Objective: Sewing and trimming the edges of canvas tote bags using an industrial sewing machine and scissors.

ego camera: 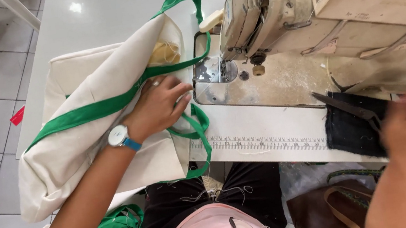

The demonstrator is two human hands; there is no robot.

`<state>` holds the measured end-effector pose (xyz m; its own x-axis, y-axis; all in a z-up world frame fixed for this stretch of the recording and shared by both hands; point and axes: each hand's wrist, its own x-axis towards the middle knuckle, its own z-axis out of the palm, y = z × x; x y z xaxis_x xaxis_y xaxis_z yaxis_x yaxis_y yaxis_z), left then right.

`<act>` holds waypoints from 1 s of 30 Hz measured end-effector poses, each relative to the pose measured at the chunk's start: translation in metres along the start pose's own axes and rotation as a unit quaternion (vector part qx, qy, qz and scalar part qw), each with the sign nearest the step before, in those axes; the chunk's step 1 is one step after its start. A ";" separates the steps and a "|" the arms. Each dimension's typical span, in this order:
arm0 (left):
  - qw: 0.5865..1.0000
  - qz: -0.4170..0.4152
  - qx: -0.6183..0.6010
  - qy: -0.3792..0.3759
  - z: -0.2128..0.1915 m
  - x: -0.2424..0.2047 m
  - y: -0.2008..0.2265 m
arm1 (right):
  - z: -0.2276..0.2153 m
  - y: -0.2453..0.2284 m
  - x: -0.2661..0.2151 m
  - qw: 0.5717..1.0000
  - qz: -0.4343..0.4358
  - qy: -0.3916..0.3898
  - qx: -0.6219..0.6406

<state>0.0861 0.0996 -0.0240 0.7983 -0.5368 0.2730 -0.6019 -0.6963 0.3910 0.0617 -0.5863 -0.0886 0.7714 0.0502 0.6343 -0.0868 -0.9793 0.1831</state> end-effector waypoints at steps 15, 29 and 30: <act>0.921 -0.097 0.171 -0.336 0.025 0.082 0.002 | -0.091 -0.191 0.018 0.970 -0.156 -0.170 0.079; 0.930 -0.148 -0.130 -0.312 0.017 0.097 -0.009 | -0.120 -0.395 0.047 0.953 -0.264 -0.060 0.134; 0.931 -0.140 -0.130 -0.311 0.018 0.097 -0.010 | -0.119 -0.399 0.047 0.954 -0.263 -0.055 0.136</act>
<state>0.1693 0.0455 -0.0175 0.7085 -0.5803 -0.4015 -0.2828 -0.7548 0.5919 0.0574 -0.1699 -0.0426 0.7253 0.5425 0.4238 0.4856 -0.8395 0.2436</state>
